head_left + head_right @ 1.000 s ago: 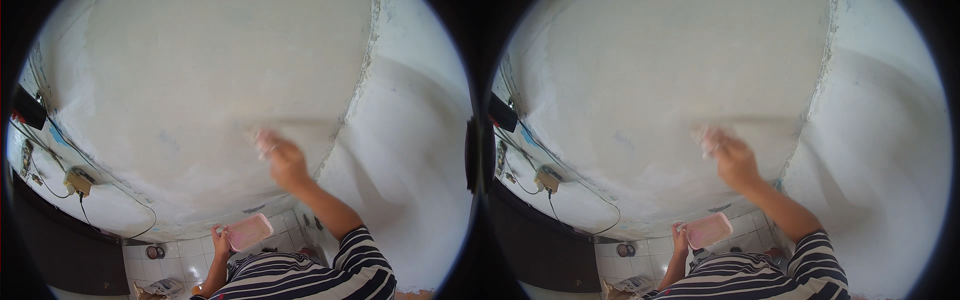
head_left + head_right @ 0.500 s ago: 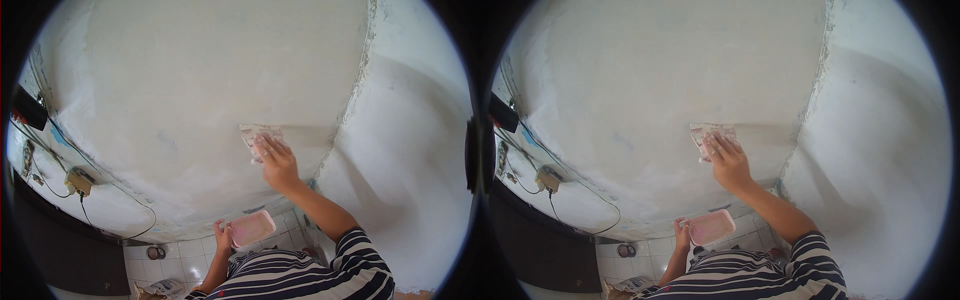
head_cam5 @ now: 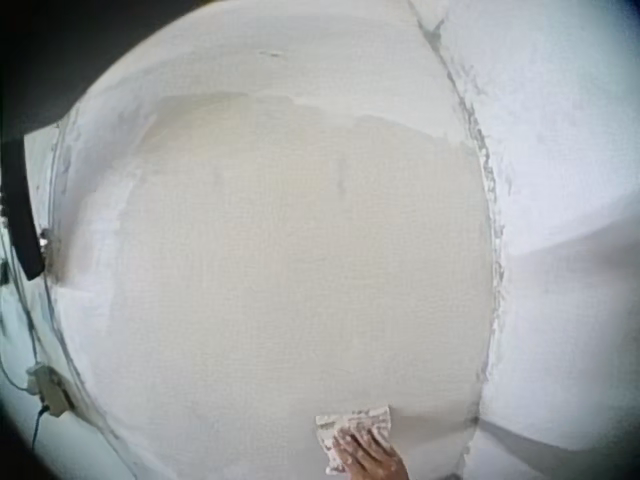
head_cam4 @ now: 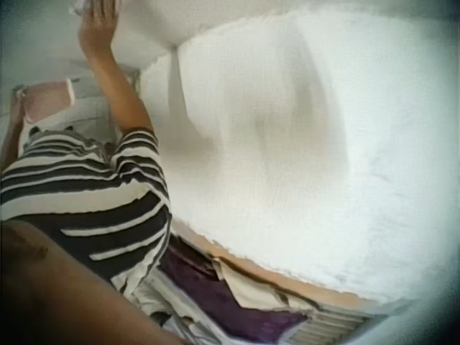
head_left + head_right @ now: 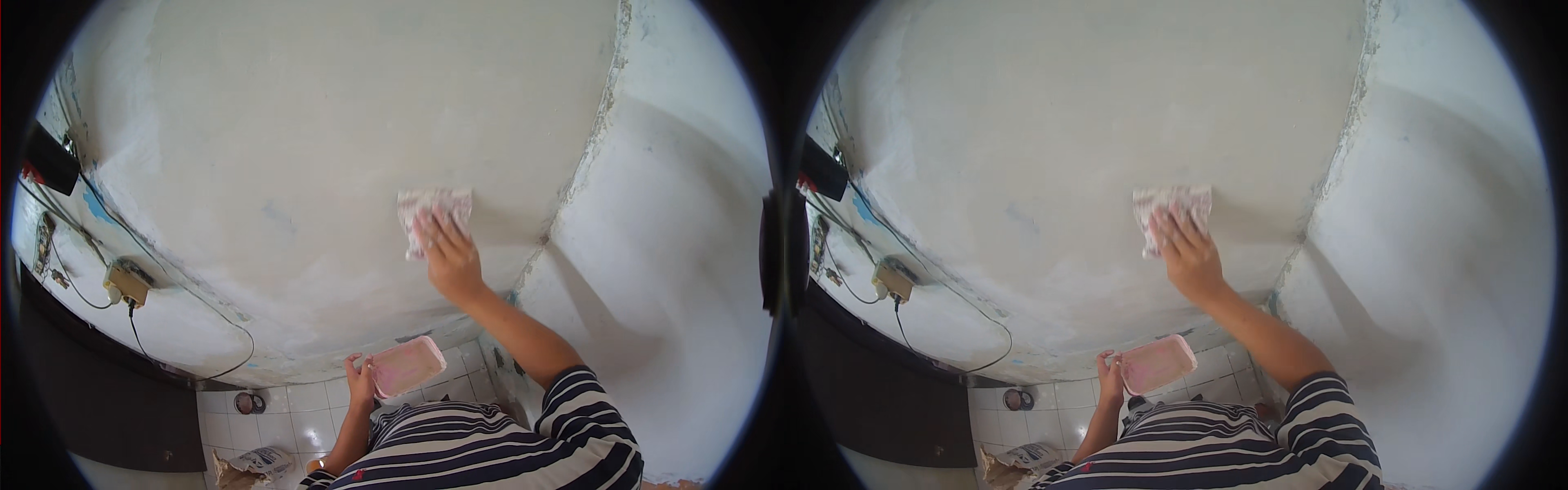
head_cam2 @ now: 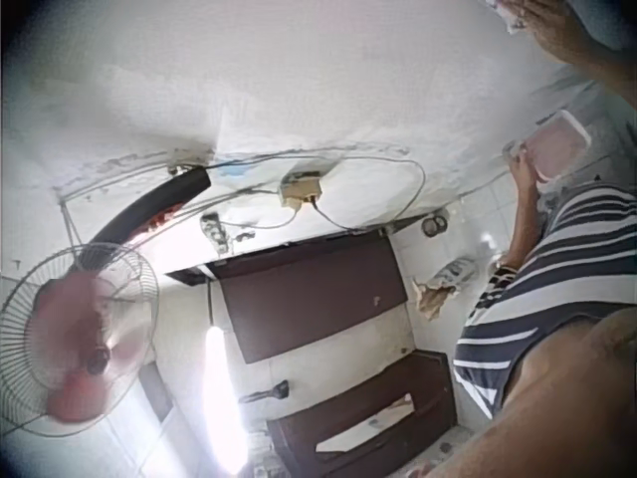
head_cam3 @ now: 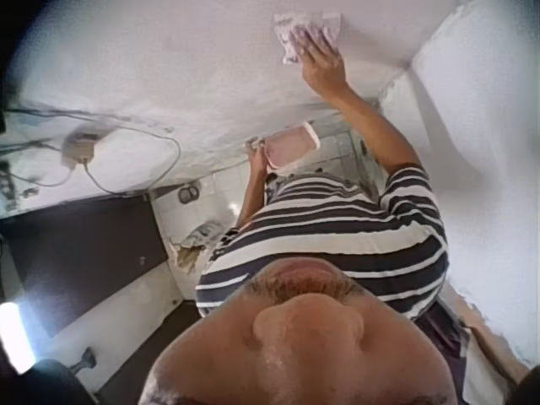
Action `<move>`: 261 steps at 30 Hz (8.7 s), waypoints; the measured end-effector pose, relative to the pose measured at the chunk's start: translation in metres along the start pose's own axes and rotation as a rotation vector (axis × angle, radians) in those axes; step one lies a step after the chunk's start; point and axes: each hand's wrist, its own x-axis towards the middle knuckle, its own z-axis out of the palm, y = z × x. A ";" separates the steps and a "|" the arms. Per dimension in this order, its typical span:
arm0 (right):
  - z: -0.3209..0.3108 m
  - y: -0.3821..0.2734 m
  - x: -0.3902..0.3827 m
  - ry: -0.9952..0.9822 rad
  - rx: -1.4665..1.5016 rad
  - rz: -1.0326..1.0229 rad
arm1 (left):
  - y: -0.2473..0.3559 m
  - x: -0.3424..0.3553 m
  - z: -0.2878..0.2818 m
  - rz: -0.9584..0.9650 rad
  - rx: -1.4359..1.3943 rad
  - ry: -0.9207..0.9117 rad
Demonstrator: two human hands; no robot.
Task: The person applies plaster to a wall corner with a putty knife.
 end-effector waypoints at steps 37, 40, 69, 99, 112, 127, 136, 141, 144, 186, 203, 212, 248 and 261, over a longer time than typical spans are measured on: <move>-0.080 -0.038 -0.130 -0.008 1.573 1.376 | 0.083 -0.015 0.028 0.078 -0.078 0.031; -0.093 -0.041 -0.105 -0.497 1.148 0.882 | 0.106 -0.023 0.035 0.139 -0.042 -0.037; -0.033 -0.085 -0.043 -1.117 0.283 -0.161 | 0.123 -0.055 0.047 0.415 0.114 0.051; -0.044 -0.094 -0.025 -1.369 0.744 0.035 | 0.091 -0.062 0.052 0.489 0.024 0.144; -0.070 -0.058 -0.009 -1.260 0.530 0.163 | 0.090 -0.053 0.049 0.428 0.030 0.107; -0.042 -0.077 -0.048 -1.123 0.718 -0.027 | 0.080 -0.054 0.057 0.652 -0.004 0.078; -0.035 -0.075 -0.061 -1.192 1.055 0.186 | 0.065 -0.044 0.056 0.661 0.169 0.107; -0.039 -0.059 -0.065 -1.230 1.089 0.337 | 0.070 -0.051 0.061 0.555 0.082 0.015; -0.047 -0.057 -0.069 -1.209 1.138 0.378 | 0.072 -0.056 0.063 0.522 0.116 -0.014; -0.075 0.025 -0.005 0.571 0.520 0.803 | 0.028 -0.024 -0.045 0.196 0.109 0.174; 0.012 -0.046 0.010 0.072 -0.065 0.253 | 0.036 -0.014 -0.093 0.109 0.141 0.108; -0.056 0.041 0.119 0.453 -0.166 0.215 | 0.014 -0.004 -0.109 0.199 0.178 0.049; -0.020 0.010 0.071 0.306 -0.071 0.258 | 0.025 -0.012 -0.120 0.096 0.115 0.050; -0.066 0.030 0.119 0.376 -0.001 0.389 | 0.035 -0.028 -0.119 0.108 0.186 0.016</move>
